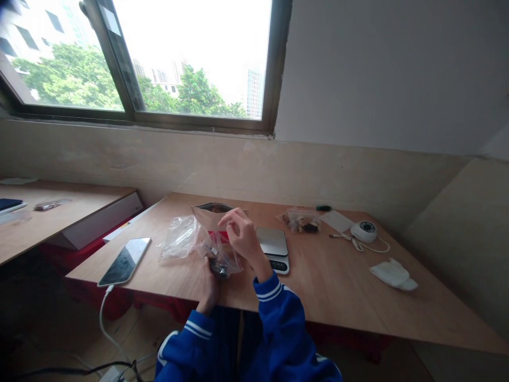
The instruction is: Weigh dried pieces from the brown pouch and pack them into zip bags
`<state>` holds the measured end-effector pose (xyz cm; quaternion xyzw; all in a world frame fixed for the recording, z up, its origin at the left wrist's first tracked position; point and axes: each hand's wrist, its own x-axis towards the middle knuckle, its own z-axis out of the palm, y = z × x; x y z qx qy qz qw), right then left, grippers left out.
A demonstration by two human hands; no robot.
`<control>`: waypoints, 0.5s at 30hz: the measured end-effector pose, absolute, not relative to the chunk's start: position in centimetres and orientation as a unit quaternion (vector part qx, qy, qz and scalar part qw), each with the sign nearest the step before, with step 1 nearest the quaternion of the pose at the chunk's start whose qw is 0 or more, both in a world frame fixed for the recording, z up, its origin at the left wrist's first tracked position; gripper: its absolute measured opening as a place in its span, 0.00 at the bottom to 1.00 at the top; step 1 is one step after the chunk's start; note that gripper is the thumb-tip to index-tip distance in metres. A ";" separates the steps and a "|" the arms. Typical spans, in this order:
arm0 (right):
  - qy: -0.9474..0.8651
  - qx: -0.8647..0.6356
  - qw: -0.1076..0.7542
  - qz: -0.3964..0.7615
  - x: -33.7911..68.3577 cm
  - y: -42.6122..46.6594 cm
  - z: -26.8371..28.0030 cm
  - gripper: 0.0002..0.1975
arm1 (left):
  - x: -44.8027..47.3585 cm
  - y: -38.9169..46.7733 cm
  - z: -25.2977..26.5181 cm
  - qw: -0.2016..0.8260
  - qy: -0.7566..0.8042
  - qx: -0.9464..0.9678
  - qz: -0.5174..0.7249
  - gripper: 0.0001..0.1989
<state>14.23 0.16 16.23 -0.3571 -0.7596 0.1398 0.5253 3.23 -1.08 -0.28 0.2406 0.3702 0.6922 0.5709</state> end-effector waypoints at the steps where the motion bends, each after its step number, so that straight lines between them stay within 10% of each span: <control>1: -0.762 -0.364 0.507 0.172 14.4 -0.1 15.7 0.14 | 3.3 -1.2 -0.2 0.581 0.349 0.229 0.699 0.25; 15: -0.768 -0.412 0.304 0.384 14.2 1.6 9.3 0.10 | 3.0 -1.0 -1.2 0.552 0.330 0.253 0.723 0.25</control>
